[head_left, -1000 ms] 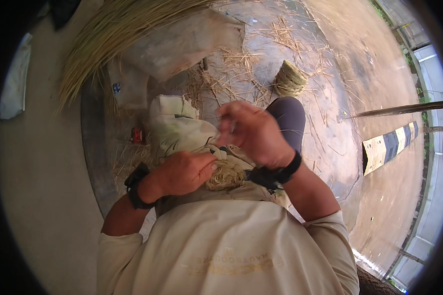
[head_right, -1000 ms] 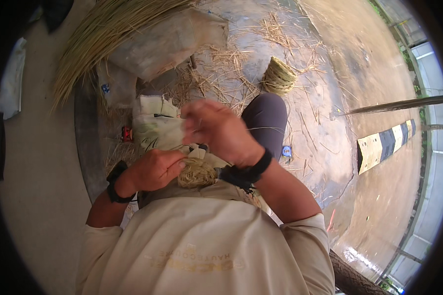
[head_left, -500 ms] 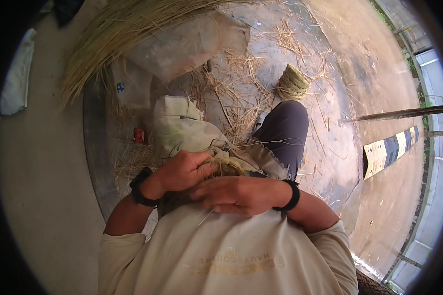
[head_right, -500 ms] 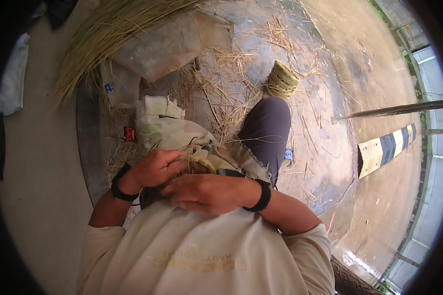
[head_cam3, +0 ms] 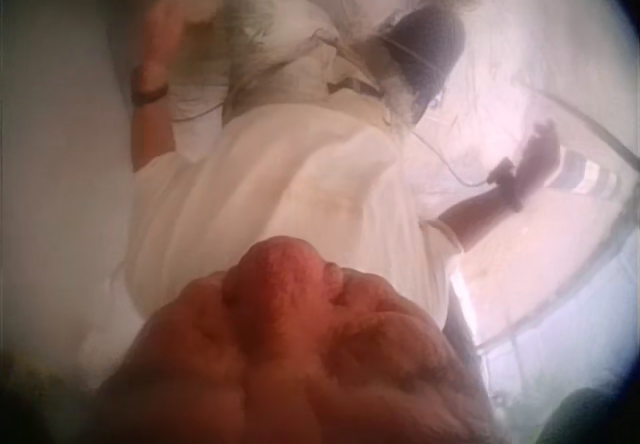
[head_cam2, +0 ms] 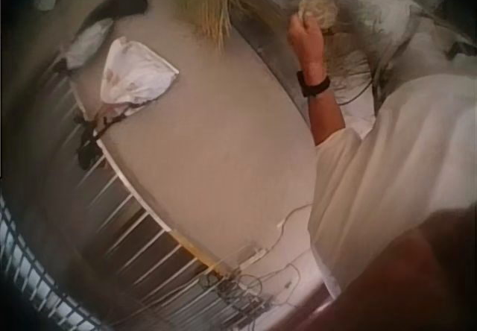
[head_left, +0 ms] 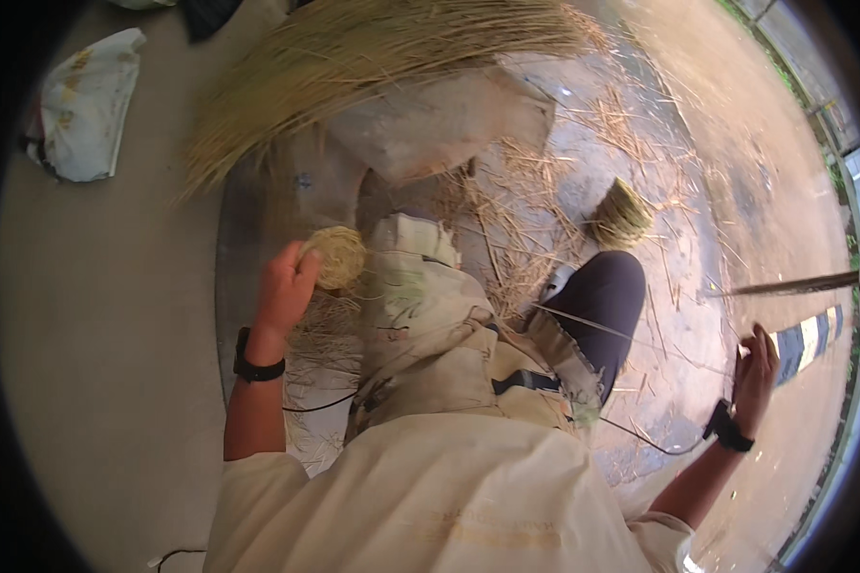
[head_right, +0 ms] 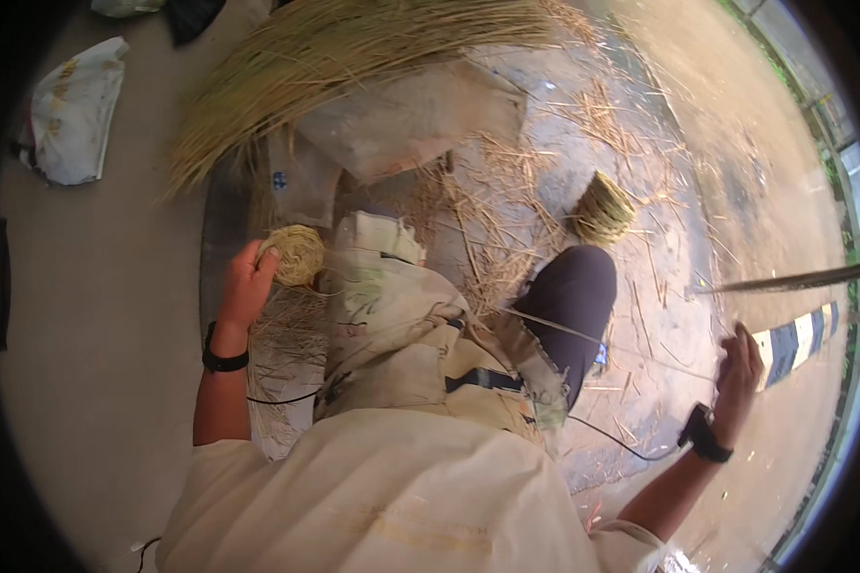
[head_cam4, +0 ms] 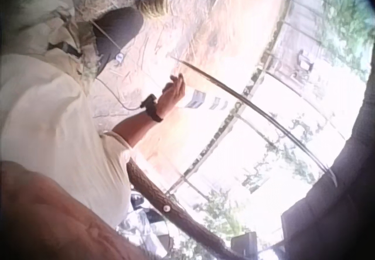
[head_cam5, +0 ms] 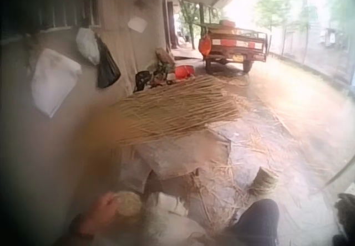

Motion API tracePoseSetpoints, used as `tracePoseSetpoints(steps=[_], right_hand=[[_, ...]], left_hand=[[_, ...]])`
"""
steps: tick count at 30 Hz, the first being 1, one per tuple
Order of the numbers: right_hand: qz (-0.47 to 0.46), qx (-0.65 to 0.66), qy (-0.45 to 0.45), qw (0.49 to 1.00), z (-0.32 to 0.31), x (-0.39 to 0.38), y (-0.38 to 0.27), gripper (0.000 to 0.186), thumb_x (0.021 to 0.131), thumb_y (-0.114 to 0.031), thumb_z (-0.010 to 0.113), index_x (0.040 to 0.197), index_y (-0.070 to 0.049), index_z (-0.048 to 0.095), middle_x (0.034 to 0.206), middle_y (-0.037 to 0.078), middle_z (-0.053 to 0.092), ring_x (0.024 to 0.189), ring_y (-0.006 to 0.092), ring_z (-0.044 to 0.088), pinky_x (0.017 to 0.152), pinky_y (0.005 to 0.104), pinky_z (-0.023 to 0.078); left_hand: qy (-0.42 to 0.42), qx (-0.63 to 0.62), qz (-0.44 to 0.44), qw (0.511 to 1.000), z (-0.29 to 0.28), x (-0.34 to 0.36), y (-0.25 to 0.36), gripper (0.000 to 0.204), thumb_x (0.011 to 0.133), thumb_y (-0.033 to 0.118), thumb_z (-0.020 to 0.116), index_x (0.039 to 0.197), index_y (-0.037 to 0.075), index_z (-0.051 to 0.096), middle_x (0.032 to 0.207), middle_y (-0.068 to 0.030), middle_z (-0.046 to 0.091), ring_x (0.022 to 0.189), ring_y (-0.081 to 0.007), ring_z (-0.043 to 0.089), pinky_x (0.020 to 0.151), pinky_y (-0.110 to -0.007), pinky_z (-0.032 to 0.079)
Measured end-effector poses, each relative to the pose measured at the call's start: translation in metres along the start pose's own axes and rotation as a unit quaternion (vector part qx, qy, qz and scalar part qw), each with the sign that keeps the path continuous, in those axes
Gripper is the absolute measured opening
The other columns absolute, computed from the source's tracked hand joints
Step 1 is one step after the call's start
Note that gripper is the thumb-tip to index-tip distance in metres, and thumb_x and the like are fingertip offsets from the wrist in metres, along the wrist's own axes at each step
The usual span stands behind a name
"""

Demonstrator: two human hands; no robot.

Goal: Sewing and weaving straw bundles into a circular mat or product using a needle and thread.

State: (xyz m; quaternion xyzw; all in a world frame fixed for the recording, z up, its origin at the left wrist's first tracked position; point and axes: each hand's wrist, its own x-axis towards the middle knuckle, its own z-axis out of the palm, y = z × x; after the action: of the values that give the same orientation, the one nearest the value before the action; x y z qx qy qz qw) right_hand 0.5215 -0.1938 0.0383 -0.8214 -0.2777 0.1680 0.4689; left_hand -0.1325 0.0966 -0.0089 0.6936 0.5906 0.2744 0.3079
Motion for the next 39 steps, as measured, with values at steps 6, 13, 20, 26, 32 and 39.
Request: tracePoseSetpoints(steps=[6,13,20,26,32,39], right_hand=[[0.039,-0.018,0.132,0.99,-0.079,0.028,0.07,0.035,0.106,-0.024,0.059,0.136,-0.009,0.068,0.095,-0.002,0.065,0.055,-0.0011,0.037,0.043,0.0182,0.025],[0.083,0.111,0.215,0.967,-0.095,0.032,0.076,0.039,0.105,-0.025,0.056,0.138,-0.007,0.066,0.092,-0.005,0.058,0.062,0.0011,0.038,0.052,0.0183,0.03],[-0.125,0.048,-0.388,0.912,0.173,-0.106,-0.081,0.026,0.093,-0.008,0.063,0.118,0.001,0.068,0.079,0.008,0.066,0.07,0.0182,0.065,0.067,0.0314,0.052],[-0.236,0.066,-0.47,0.848,0.264,-0.155,-0.125,0.014,0.098,-0.006,0.063,0.107,0.0,0.071,0.084,0.016,0.071,0.07,0.0294,0.071,0.065,0.0378,0.054],[-0.202,0.062,-0.477,0.853,0.265,-0.161,-0.125,0.011,0.097,-0.011,0.063,0.102,-0.003,0.069,0.082,0.021,0.07,0.076,0.0425,0.069,0.068,0.047,0.055],[-0.207,0.054,-0.451,0.866,0.266,-0.167,-0.123,0.01,0.096,-0.011,0.063,0.102,-0.004,0.066,0.08,0.022,0.069,0.076,0.043,0.069,0.068,0.0485,0.055]], left_hand=[[0.117,0.148,-0.026,0.982,-0.045,0.016,-0.062,0.036,0.103,0.031,0.057,0.108,-0.004,0.065,0.09,-0.0264,0.068,0.08,-0.0359,0.066,0.076,-0.044,0.052],[0.211,0.1,-0.007,0.972,-0.073,0.016,-0.102,0.037,0.104,0.033,0.057,0.105,-0.004,0.064,0.085,-0.0264,0.065,0.074,-0.0382,0.062,0.071,-0.044,0.05],[0.015,-0.027,0.079,0.996,0.052,-0.019,0.03,0.026,0.104,0.021,0.059,0.108,-0.004,0.064,0.083,-0.0259,0.066,0.075,-0.0412,0.066,0.068,-0.044,0.051],[-0.08,-0.078,0.107,0.988,0.104,-0.056,0.086,0.022,0.103,0.019,0.062,0.11,-0.001,0.066,0.08,-0.023,0.067,0.071,-0.039,0.069,0.066,-0.043,0.053],[-0.094,-0.084,0.112,0.986,0.104,-0.057,0.089,0.018,0.102,0.017,0.064,0.11,0.001,0.068,0.076,-0.0177,0.067,0.068,-0.033,0.069,0.064,-0.041,0.053],[-0.081,-0.036,0.14,0.986,0.106,-0.059,0.098,0.021,0.103,0.017,0.061,0.112,-0.001,0.065,0.083,-0.0213,0.068,0.075,-0.034,0.07,0.067,-0.041,0.054]])
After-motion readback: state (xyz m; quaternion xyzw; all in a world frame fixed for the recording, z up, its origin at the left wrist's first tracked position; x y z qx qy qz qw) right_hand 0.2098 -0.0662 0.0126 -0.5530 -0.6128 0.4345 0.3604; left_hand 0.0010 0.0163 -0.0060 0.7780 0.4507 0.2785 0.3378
